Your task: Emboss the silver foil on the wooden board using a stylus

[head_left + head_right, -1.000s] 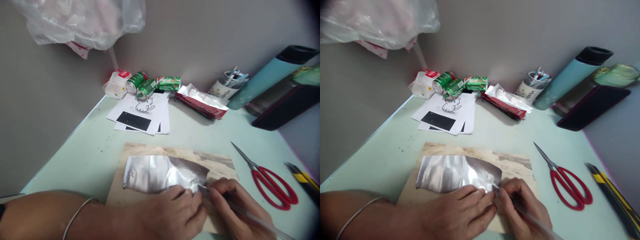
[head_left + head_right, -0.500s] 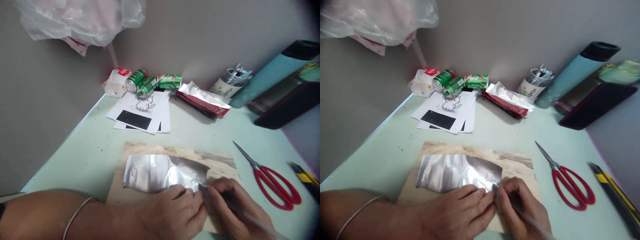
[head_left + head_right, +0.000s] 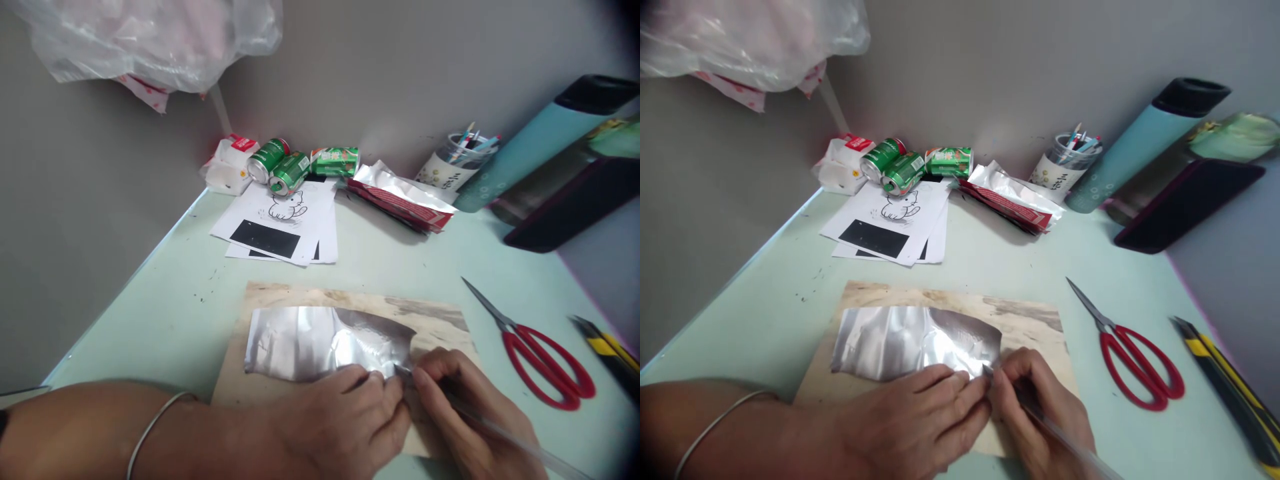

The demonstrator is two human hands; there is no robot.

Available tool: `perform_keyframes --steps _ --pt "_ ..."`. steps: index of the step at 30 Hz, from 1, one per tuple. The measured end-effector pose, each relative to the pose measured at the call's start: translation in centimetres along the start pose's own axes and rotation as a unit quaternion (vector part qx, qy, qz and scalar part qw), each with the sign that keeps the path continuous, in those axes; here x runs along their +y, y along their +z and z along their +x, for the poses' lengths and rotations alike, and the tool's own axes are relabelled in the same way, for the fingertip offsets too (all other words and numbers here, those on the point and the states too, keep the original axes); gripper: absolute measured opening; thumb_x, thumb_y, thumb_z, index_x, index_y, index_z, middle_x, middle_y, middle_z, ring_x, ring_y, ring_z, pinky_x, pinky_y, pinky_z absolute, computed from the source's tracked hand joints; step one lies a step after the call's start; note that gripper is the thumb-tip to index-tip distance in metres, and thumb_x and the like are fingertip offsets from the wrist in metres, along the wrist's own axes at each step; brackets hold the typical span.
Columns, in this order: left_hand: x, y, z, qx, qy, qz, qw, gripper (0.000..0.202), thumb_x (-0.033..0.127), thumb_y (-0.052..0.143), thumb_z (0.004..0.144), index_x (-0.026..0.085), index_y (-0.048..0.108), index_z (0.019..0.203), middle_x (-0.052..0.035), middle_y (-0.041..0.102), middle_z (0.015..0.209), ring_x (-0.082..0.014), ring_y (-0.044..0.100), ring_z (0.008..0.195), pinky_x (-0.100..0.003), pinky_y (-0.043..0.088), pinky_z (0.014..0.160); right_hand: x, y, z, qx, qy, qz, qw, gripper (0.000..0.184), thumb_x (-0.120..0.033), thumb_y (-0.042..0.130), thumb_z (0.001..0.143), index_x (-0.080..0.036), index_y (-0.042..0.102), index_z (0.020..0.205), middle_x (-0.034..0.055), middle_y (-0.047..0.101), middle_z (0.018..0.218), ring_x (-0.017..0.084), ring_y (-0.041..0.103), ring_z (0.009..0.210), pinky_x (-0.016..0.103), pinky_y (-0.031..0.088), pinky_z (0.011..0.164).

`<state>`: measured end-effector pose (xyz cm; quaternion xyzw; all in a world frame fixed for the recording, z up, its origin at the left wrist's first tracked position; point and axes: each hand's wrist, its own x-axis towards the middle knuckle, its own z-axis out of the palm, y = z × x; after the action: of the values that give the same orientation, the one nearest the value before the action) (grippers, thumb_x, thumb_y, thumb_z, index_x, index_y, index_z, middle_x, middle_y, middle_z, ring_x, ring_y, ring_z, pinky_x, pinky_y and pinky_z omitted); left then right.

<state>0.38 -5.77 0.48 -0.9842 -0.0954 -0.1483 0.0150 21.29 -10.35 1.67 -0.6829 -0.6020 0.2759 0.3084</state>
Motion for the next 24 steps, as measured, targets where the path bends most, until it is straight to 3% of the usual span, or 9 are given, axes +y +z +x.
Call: perform_keyframes --steps 10,17,24 --pt "-0.1 -0.13 -0.13 0.011 -0.001 0.002 1.0 0.04 0.023 0.048 0.104 0.003 0.057 0.137 -0.0182 0.059 0.138 -0.0261 0.059 0.118 -0.036 0.047 0.099 -0.21 0.04 0.15 0.02 -0.008 0.015 1.0 0.023 -0.036 0.06 0.093 -0.025 0.055 0.073 -0.003 0.059 0.065 0.013 0.056 0.055 0.019 0.049 0.05" --pt "-0.16 -0.22 -0.1 -0.013 0.005 -0.007 1.0 0.045 0.026 0.052 0.103 0.0 0.053 0.14 -0.0215 0.057 0.14 -0.0273 0.059 0.12 -0.038 0.047 0.1 -0.32 0.11 0.16 0.008 0.013 0.02 1.0 0.025 -0.038 0.061 0.092 -0.025 0.054 0.072 -0.0025 0.059 0.064 0.014 0.056 0.055 0.02 0.049 0.05" --pt "-0.14 -0.51 -0.03 -0.015 0.001 -0.001 1.0 0.042 0.024 0.047 0.105 0.001 0.054 0.14 -0.0195 0.058 0.14 -0.0267 0.059 0.12 -0.037 0.045 0.101 -0.05 -0.18 -0.03 -0.005 0.014 0.008 1.0 0.028 -0.039 0.057 0.094 -0.025 0.051 0.071 -0.0032 0.056 0.064 0.014 0.052 0.055 0.021 0.047 0.049"
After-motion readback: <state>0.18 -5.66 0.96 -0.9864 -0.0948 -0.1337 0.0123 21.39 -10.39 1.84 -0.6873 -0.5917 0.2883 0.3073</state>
